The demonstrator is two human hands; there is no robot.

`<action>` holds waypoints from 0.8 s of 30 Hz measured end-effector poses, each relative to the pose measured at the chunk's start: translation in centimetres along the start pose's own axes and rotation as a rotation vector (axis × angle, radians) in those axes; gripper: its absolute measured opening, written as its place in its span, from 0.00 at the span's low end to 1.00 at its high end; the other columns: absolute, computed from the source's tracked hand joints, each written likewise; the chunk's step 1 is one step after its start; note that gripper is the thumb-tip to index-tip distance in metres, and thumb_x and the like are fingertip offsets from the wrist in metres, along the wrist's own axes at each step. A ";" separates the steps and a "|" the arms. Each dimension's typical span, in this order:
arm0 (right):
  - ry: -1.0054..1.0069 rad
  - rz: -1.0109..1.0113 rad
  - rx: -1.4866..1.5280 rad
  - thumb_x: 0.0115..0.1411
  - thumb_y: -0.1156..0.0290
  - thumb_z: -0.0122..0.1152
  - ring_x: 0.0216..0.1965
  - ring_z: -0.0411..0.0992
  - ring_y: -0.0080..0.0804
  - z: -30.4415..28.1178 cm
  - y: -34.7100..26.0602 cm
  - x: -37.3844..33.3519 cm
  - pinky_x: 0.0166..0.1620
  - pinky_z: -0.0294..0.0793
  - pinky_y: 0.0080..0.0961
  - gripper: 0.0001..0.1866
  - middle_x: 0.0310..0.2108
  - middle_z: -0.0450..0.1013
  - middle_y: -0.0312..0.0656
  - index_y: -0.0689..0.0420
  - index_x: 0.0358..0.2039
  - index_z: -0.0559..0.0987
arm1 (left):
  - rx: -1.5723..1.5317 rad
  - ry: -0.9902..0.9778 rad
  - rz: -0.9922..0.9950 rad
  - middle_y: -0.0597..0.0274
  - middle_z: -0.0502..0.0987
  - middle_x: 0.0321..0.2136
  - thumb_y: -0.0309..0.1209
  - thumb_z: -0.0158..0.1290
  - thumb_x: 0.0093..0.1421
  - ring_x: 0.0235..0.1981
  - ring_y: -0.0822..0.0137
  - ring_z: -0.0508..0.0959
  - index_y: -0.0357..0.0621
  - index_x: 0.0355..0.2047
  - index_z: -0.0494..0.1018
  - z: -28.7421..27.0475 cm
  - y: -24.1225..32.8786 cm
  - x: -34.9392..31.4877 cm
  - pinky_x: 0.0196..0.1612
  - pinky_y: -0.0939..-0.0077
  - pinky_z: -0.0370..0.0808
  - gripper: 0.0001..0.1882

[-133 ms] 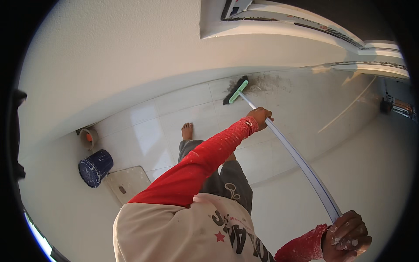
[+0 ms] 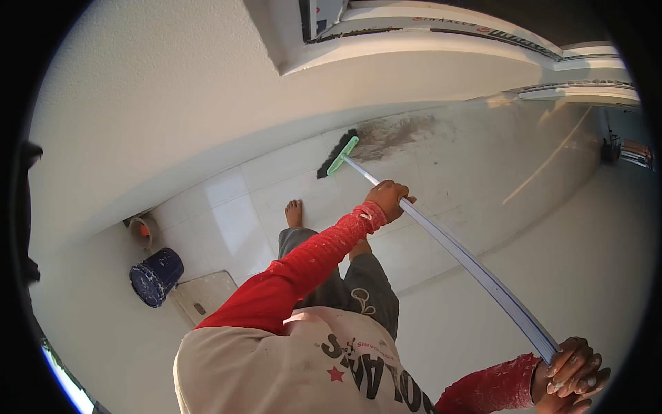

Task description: The person sweeps a tiled floor using a long-handled broom. They move through a narrow corridor and into a small room, sweeping debris toward the doorway.

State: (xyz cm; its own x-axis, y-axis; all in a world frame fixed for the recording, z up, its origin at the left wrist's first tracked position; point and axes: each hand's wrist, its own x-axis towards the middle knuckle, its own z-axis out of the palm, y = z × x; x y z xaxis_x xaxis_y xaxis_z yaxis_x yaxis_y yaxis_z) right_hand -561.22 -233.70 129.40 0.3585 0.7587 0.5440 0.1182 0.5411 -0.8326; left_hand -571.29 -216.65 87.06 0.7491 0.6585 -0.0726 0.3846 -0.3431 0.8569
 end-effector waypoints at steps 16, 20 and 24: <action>0.093 0.285 0.003 0.58 0.73 0.48 0.10 0.56 0.20 -22.3 18.8 3.1 0.21 0.65 0.27 0.09 0.10 0.58 0.32 0.53 0.21 0.64 | 0.240 0.042 -0.247 0.52 0.76 0.27 0.41 0.54 0.60 0.39 0.49 0.75 0.42 0.23 0.75 14.8 -9.6 13.3 0.43 0.56 0.72 0.16; -0.063 0.133 -0.373 0.62 0.65 0.50 0.12 0.58 0.20 -28.2 11.9 6.2 0.25 0.64 0.23 0.12 0.11 0.58 0.31 0.51 0.23 0.63 | 0.043 -0.141 0.005 0.56 0.78 0.34 0.31 0.57 0.53 0.44 0.51 0.75 0.49 0.33 0.79 23.1 3.8 28.1 0.48 0.59 0.74 0.07; -0.115 0.055 -0.492 0.62 0.58 0.50 0.15 0.58 0.20 -30.1 5.3 8.3 0.26 0.62 0.23 0.13 0.14 0.60 0.31 0.52 0.25 0.66 | 0.030 -0.318 0.121 0.55 0.79 0.35 0.34 0.57 0.54 0.45 0.52 0.76 0.47 0.34 0.79 24.5 15.2 34.3 0.48 0.59 0.74 0.08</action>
State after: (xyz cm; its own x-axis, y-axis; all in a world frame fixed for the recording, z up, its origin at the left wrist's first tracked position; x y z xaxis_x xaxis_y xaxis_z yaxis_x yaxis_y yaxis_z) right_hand -529.70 -235.48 126.38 0.2751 0.8313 0.4830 0.5346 0.2853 -0.7955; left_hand -526.50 -215.70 85.12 0.9193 0.3712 -0.1306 0.2945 -0.4291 0.8539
